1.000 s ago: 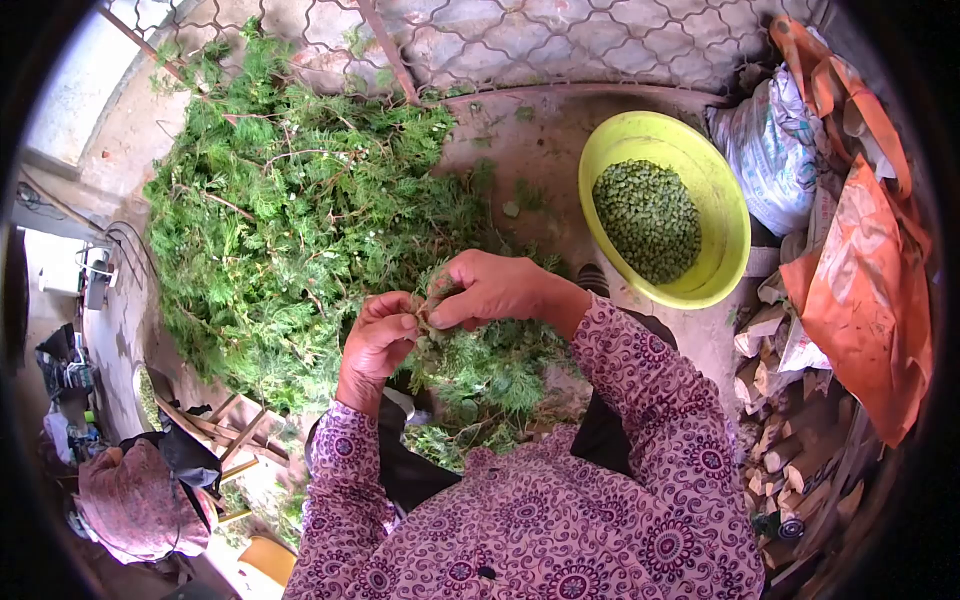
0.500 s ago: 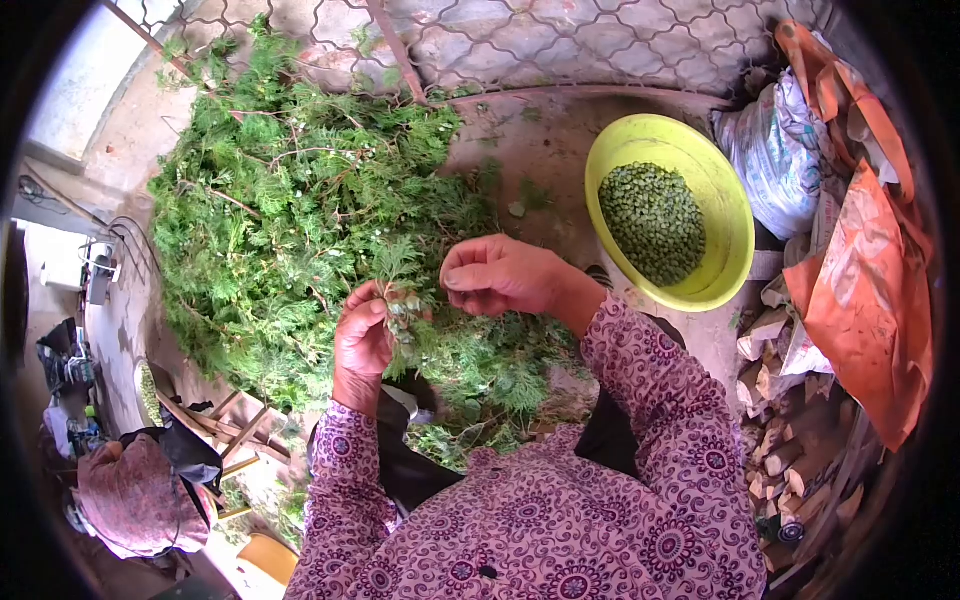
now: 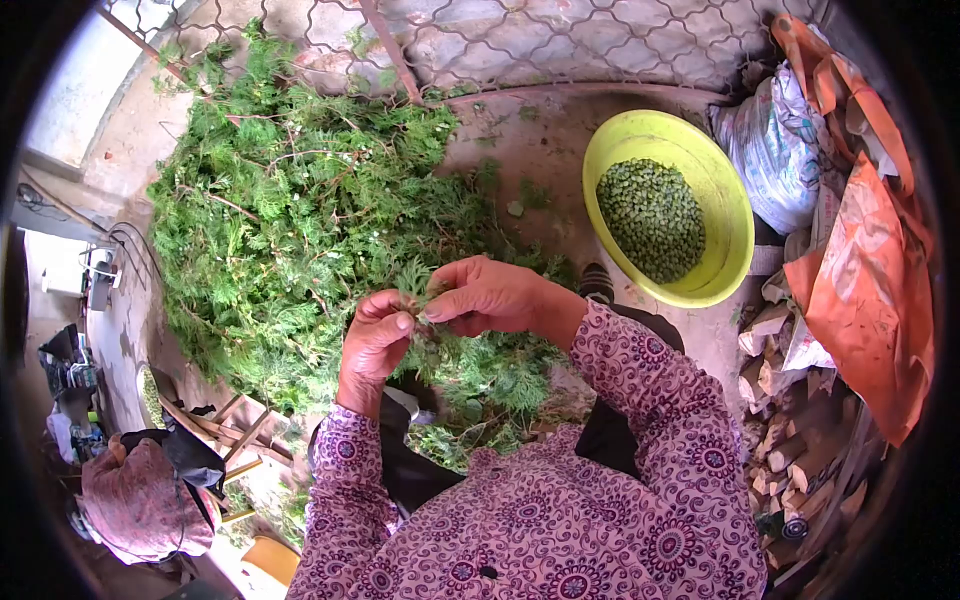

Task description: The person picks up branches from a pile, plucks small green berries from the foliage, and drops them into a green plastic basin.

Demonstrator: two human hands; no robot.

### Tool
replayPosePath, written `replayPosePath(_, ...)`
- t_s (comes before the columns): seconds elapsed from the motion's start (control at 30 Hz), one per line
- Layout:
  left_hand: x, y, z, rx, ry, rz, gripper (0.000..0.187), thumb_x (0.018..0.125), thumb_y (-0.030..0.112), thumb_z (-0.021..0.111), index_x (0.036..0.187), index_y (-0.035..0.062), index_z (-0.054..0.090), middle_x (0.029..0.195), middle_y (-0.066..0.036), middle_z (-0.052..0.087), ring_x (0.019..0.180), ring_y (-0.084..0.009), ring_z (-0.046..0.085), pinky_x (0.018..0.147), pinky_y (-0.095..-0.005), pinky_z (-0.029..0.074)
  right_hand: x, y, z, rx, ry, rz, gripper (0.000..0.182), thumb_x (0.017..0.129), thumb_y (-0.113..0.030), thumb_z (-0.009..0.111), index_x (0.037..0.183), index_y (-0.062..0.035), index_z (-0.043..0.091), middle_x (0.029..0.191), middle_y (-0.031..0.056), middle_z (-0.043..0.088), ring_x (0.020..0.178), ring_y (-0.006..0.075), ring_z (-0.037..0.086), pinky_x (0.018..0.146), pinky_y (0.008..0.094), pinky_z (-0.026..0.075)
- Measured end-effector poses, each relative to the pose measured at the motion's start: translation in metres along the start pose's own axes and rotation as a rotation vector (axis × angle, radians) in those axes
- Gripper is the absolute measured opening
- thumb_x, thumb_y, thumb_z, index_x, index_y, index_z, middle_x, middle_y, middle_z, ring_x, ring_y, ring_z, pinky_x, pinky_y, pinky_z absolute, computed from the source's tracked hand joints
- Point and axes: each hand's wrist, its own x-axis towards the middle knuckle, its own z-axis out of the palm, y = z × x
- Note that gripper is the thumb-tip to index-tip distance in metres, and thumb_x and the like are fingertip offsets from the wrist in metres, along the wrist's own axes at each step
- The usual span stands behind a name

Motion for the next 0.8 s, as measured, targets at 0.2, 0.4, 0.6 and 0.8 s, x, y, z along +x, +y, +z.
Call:
replayPosePath(0.2,-0.007,0.000,-0.001,-0.125,-0.024,-0.053,0.021,0.072,-0.003,0.063,0.092,0.0022,0.061,0.085,-0.007,0.062,0.078,-0.0172,0.060,0.069,-0.0307,0.050,-0.003,0.008,0.004,0.201,-0.024,0.025,0.008,0.076,-0.006,0.059,0.083,-0.0050,0.056,0.074,0.0025,0.059,0.057,0.0102,0.055,0.048,0.0197,0.041)
replayPosePath(0.4,-0.002,0.004,0.002,-0.151,0.070,0.002,0.019,0.072,-0.002,0.063,0.091,0.0026,0.061,0.084,-0.008,0.063,0.077,-0.0177,0.061,0.071,-0.0319,0.050,-0.007,0.000,-0.006,0.214,-0.087,0.013,0.014,0.072,-0.001,0.054,0.085,-0.0037,0.055,0.073,0.0032,0.059,0.057,0.0103,0.056,0.045,0.0188,0.039)
replayPosePath(0.6,0.003,0.001,0.001,-0.084,0.120,0.105,0.012,0.075,-0.002,0.062,0.085,0.0046,0.062,0.081,-0.006,0.064,0.072,-0.0129,0.059,0.071,-0.0294,0.049,-0.006,-0.002,-0.016,0.080,0.091,-0.153,0.014,0.077,-0.016,0.061,0.082,-0.0050,0.055,0.068,0.0011,0.057,0.054,0.0073,0.053,0.044,0.0175,0.038)
replayPosePath(0.8,0.004,-0.006,0.001,0.084,0.139,0.061,0.008,0.076,-0.001,0.062,0.083,0.0026,0.061,0.079,-0.005,0.063,0.069,-0.0104,0.057,0.068,-0.0237,0.046,0.000,-0.001,0.005,-0.438,0.214,-0.042,0.016,0.079,-0.022,0.061,0.079,-0.0065,0.056,0.065,-0.0001,0.054,0.052,0.0053,0.047,0.045,0.0187,0.035)
